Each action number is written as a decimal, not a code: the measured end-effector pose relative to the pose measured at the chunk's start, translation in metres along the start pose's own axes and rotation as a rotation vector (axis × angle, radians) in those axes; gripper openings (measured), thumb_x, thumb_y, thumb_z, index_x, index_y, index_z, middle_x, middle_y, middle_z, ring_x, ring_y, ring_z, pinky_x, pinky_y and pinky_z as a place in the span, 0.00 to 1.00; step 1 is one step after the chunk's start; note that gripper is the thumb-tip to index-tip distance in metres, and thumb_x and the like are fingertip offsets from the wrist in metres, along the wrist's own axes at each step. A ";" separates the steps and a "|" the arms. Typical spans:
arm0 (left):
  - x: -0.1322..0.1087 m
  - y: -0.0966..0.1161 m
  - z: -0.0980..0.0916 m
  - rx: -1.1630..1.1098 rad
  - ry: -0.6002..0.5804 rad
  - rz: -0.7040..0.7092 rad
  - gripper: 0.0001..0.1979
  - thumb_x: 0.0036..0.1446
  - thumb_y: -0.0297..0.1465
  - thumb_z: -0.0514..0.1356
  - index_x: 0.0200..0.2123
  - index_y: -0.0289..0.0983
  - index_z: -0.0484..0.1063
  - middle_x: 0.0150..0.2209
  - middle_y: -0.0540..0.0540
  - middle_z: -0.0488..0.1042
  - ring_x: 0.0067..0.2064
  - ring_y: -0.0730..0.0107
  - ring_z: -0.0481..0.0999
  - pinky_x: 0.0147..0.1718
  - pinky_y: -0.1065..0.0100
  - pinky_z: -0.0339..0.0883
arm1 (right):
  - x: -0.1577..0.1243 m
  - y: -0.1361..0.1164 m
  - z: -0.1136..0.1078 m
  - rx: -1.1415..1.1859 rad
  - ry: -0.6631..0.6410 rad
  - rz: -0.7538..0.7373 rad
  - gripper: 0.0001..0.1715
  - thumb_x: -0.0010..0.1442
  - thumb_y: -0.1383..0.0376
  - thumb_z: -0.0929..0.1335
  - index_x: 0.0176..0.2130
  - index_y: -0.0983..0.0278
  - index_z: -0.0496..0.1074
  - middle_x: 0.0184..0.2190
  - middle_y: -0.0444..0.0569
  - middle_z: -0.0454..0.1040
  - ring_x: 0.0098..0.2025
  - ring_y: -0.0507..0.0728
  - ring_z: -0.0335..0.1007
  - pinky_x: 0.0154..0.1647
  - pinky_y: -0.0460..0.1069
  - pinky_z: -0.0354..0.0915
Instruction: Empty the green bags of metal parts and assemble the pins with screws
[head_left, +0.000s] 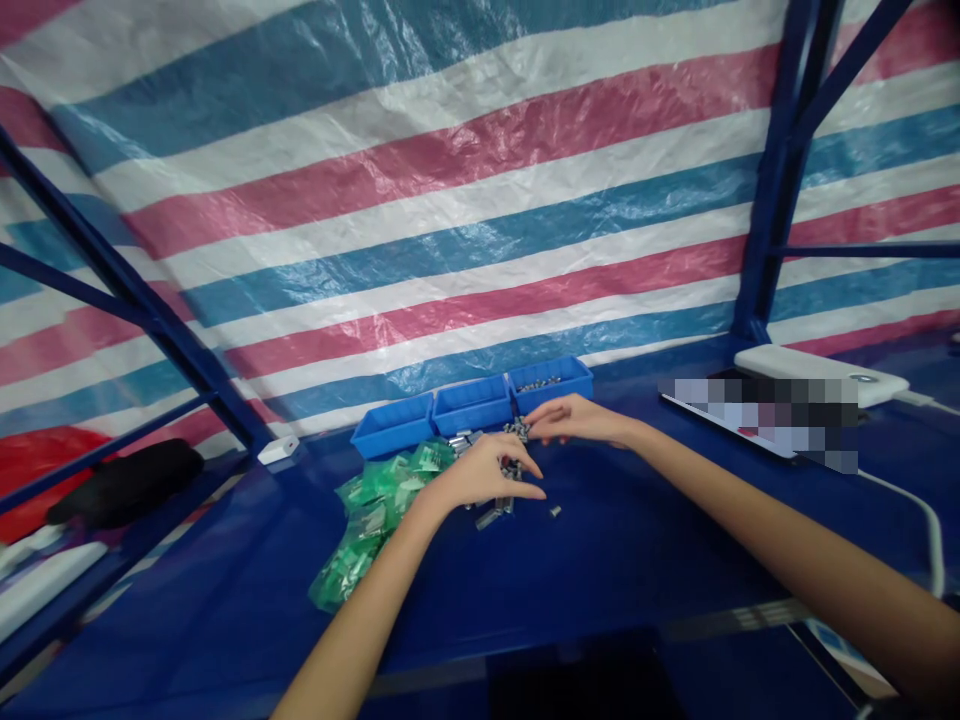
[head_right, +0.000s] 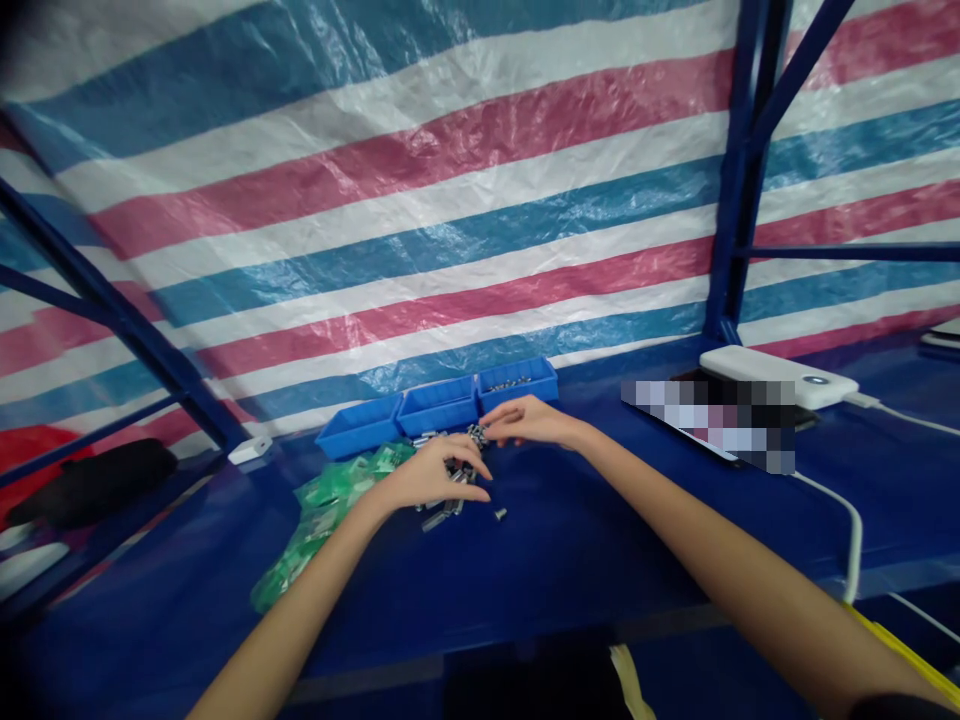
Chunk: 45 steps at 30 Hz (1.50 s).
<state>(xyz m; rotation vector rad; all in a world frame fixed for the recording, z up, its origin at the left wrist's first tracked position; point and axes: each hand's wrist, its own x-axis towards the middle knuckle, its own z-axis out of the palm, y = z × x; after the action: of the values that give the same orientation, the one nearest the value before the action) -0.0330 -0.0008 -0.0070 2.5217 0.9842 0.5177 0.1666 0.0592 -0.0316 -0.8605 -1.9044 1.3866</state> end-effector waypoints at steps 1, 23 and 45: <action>-0.001 0.002 0.001 0.020 -0.025 0.002 0.12 0.44 0.42 0.64 0.32 0.43 0.77 0.34 0.48 0.73 0.38 0.67 0.70 0.41 0.66 0.59 | -0.001 0.000 0.002 -0.034 -0.109 0.006 0.19 0.47 0.59 0.71 0.40 0.63 0.76 0.31 0.49 0.78 0.32 0.53 0.73 0.29 0.44 0.65; 0.005 0.037 0.043 0.171 -0.035 0.140 0.18 0.54 0.42 0.57 0.45 0.42 0.72 0.31 0.49 0.70 0.34 0.72 0.69 0.35 0.69 0.63 | -0.001 0.002 -0.016 -0.076 -0.619 0.072 0.42 0.33 0.66 0.77 0.50 0.65 0.69 0.42 0.50 0.74 0.46 0.57 0.68 0.50 0.51 0.61; 0.009 0.023 0.048 0.191 0.115 0.002 0.07 0.53 0.37 0.59 0.32 0.42 0.75 0.37 0.48 0.64 0.42 0.69 0.66 0.42 0.67 0.61 | 0.000 0.007 -0.008 0.043 -0.547 0.038 0.27 0.44 0.65 0.73 0.46 0.66 0.71 0.34 0.47 0.75 0.38 0.53 0.71 0.44 0.51 0.63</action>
<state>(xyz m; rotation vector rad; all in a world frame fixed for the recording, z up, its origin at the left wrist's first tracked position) 0.0085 -0.0206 -0.0351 2.6863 1.1221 0.6002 0.1739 0.0653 -0.0360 -0.5275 -2.2482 1.8150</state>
